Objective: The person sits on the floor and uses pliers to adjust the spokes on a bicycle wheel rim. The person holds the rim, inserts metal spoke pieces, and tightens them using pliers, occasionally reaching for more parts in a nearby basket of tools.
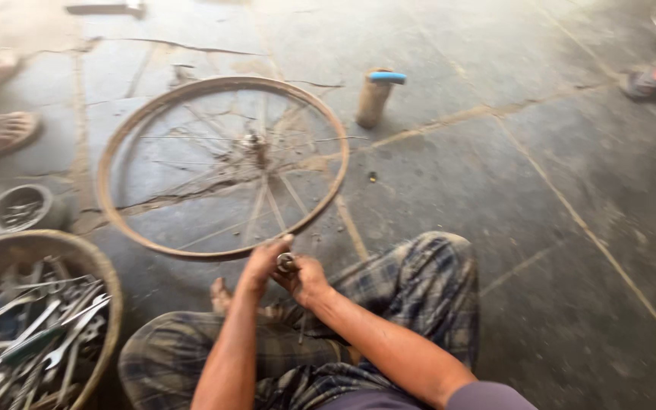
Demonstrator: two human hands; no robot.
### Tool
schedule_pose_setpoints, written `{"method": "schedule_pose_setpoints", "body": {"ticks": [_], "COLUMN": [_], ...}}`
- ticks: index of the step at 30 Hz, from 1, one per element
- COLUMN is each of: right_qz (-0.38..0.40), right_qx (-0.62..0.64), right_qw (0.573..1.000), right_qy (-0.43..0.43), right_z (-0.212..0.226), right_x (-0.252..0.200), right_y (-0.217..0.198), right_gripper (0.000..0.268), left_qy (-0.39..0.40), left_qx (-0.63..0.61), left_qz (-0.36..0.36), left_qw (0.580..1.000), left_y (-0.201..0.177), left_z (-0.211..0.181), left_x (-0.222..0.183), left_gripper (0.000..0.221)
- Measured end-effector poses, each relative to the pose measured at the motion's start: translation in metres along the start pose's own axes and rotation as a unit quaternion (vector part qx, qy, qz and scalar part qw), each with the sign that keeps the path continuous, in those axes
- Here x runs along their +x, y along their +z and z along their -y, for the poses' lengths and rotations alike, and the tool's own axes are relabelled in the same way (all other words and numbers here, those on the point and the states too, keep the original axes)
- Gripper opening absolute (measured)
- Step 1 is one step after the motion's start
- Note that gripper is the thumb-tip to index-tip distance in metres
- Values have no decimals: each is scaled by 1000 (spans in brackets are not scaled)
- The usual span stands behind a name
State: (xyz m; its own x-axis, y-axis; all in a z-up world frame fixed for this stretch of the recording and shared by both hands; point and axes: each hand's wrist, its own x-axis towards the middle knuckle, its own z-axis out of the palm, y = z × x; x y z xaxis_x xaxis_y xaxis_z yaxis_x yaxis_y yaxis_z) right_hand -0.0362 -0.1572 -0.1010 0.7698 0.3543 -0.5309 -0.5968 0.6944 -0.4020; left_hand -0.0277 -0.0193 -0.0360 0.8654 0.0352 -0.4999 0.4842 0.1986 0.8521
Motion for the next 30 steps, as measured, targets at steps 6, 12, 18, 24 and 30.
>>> {"method": "schedule_pose_setpoints", "body": {"ticks": [6,12,18,24,30], "right_qz": [-55,-80,-74,-42,-1], "right_qx": [-21,-31,-9,11,-18], "right_qw": [998,996,996,999,1000], "right_qy": [31,21,-47,-11,6], "right_z": [7,25,31,51,49], "right_x": [-2,1,3,-20,-1], "right_y": [-12,-10,-11,7,-4], "right_gripper": [12,27,35,25,23], "left_qy": [1,-1,-10,10,20], "left_qx": [41,25,-40,-57,-57], "left_qz": [30,47,41,44,60], "left_qw": [999,999,998,997,996], "left_y": [10,11,13,13,11], "left_z": [5,1,-6,-4,-4], "left_x": [8,7,-4,-3,-4], "left_gripper": [60,71,66,61,67]}}
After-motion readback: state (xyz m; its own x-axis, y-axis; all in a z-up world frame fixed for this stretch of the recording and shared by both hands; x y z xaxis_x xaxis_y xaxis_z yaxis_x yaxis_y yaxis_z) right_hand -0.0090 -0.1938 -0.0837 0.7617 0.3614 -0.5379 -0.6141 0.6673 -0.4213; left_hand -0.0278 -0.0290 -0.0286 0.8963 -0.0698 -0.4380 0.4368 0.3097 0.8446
